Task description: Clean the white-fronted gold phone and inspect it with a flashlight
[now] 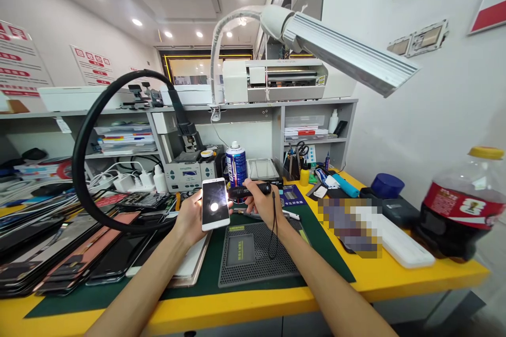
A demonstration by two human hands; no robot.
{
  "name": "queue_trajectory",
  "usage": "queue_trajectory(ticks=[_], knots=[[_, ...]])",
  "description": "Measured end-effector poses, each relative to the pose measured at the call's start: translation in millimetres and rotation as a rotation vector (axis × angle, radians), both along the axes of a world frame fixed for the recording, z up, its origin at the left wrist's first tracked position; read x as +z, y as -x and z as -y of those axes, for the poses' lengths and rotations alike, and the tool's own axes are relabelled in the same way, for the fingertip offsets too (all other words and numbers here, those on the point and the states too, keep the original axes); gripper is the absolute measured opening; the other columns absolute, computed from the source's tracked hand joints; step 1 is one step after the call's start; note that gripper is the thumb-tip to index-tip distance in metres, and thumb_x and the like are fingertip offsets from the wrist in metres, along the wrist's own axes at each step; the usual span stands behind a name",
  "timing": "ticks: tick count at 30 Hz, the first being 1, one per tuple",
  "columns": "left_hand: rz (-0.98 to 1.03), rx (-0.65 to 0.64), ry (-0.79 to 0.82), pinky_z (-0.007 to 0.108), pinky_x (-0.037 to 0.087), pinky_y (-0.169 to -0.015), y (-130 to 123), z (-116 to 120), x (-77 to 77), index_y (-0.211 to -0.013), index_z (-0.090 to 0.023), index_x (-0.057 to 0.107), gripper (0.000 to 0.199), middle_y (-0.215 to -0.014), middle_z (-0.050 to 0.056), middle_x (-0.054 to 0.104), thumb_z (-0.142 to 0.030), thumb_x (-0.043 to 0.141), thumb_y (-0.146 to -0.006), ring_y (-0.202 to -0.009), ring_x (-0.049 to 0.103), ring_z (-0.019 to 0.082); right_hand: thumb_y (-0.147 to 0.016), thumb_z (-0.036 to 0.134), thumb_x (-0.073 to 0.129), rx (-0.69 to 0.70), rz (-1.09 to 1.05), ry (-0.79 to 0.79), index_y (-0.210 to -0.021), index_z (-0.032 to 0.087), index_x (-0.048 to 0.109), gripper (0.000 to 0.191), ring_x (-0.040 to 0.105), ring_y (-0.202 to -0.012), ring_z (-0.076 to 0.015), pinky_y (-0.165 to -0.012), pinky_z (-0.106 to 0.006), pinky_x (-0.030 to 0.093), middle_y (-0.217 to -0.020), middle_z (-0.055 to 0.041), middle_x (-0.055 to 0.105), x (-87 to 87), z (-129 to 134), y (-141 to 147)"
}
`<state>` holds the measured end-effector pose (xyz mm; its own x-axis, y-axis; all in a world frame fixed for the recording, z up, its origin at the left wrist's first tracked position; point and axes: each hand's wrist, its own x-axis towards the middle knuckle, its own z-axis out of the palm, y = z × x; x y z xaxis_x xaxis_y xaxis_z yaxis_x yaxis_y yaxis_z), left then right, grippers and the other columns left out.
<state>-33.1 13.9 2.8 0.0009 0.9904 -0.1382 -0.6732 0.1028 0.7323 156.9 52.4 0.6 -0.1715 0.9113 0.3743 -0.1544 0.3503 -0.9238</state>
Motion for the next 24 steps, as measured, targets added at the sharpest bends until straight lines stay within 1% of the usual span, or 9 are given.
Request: queue_trajectory(ticks=[6, 10, 15, 19, 24], knots=[[0.002, 0.018, -0.027, 0.048, 0.062, -0.067, 2.0, -2.1, -1.9, -0.116, -0.007, 0.063, 0.037, -0.098, 0.021, 0.073, -0.031, 0.046, -0.095, -0.078, 0.075, 0.032, -0.086, 0.056, 0.063, 0.004, 0.011, -0.005, -0.098, 0.011, 0.076, 0.048, 0.058, -0.039, -0.0134, -0.037, -0.022, 0.041, -0.054, -0.002, 0.064, 0.8, 2.2, -0.2], [0.005, 0.06, -0.061, 0.049, 0.062, -0.068, 3.0, -3.1, -3.1, -0.114, -0.01, 0.063, 0.03, -0.095, 0.017, 0.074, -0.023, 0.048, -0.091, -0.076, 0.075, 0.031, -0.087, 0.055, 0.063, 0.0, 0.021, -0.005, -0.096, 0.012, 0.076, 0.046, 0.056, -0.037, -0.0125, -0.037, -0.022, 0.041, -0.053, -0.0014, 0.064, 2.1, 3.5, 0.1], [0.011, 0.091, -0.096, 0.049, 0.062, -0.069, 2.5, -2.3, -3.3, -0.115, -0.012, 0.063, 0.031, -0.096, 0.016, 0.074, -0.016, 0.047, -0.089, -0.075, 0.075, 0.03, -0.087, 0.056, 0.063, -0.001, 0.025, 0.002, -0.091, 0.013, 0.077, 0.045, 0.053, -0.036, -0.0113, -0.037, -0.022, 0.041, -0.05, -0.0001, 0.061, 0.1, 2.3, 0.4], [0.027, 0.097, -0.088, 0.048, 0.061, -0.069, 2.3, -2.2, -2.3, -0.117, -0.012, 0.062, 0.032, -0.097, 0.017, 0.074, -0.016, 0.045, -0.091, -0.077, 0.075, 0.03, -0.086, 0.056, 0.064, -0.007, 0.02, 0.004, -0.088, 0.013, 0.077, 0.044, 0.051, -0.034, -0.0113, -0.036, -0.022, 0.04, -0.048, 0.0, 0.06, -3.0, 0.0, 1.0], [0.071, 0.089, -0.071, 0.046, 0.061, -0.069, 3.5, -3.2, -0.5, -0.113, -0.01, 0.064, 0.031, -0.094, 0.017, 0.075, -0.022, 0.042, -0.095, -0.078, 0.075, 0.03, -0.085, 0.055, 0.065, -0.014, 0.017, -0.008, -0.081, 0.014, 0.077, 0.042, 0.048, -0.031, -0.011, -0.035, -0.023, 0.039, -0.045, 0.0007, 0.058, -3.6, 0.3, 2.0]])
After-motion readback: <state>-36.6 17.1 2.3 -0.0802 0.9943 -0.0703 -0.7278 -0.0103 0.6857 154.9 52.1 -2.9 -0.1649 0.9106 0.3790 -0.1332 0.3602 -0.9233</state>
